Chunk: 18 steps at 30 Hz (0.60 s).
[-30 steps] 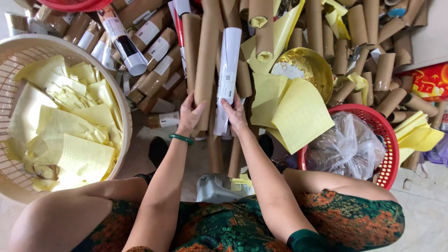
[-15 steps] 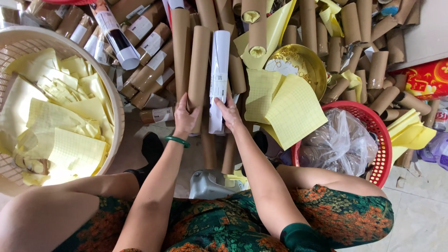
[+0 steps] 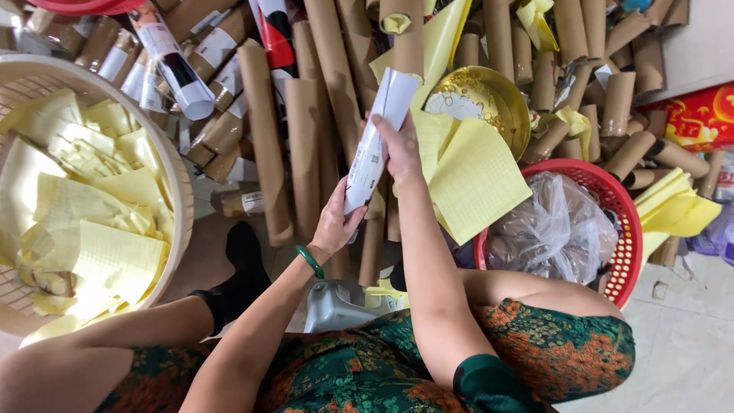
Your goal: The person wraps printed posters in yellow paper by hand. The person selects posters from a pile, aligns them with a sheet of yellow paper, rolls them together, and then folds the ends of the yellow paper inward into the poster tube.
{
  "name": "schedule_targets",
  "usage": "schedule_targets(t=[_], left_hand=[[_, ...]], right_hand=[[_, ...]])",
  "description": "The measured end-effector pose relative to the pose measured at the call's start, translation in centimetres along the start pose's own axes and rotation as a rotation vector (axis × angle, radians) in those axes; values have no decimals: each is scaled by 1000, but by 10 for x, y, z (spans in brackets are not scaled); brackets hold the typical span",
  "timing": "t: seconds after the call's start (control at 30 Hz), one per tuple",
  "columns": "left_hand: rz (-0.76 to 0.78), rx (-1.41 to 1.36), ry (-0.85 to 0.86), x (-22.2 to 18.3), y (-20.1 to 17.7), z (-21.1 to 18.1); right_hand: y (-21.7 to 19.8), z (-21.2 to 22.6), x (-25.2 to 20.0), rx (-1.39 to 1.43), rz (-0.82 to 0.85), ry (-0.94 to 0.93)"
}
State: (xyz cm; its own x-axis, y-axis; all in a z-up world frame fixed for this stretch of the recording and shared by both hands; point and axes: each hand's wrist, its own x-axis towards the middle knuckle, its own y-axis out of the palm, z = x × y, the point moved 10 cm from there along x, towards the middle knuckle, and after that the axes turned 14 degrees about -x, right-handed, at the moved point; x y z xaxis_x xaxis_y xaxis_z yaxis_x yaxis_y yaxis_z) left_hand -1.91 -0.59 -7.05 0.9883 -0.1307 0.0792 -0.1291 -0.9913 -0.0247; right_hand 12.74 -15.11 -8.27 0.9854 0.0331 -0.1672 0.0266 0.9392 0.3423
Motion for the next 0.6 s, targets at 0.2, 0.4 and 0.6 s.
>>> schedule_targets(t=[0.2, 0.4, 0.6], left_hand=[[-179, 20, 29, 10, -13, 15], [-247, 283, -159, -2, -41, 55], [-381, 241, 71, 42, -61, 28]], right_hand=[[3, -30, -11, -253, 158, 141], [-18, -67, -33, -1005, -229, 283], [29, -81, -30, 275, -12, 317]])
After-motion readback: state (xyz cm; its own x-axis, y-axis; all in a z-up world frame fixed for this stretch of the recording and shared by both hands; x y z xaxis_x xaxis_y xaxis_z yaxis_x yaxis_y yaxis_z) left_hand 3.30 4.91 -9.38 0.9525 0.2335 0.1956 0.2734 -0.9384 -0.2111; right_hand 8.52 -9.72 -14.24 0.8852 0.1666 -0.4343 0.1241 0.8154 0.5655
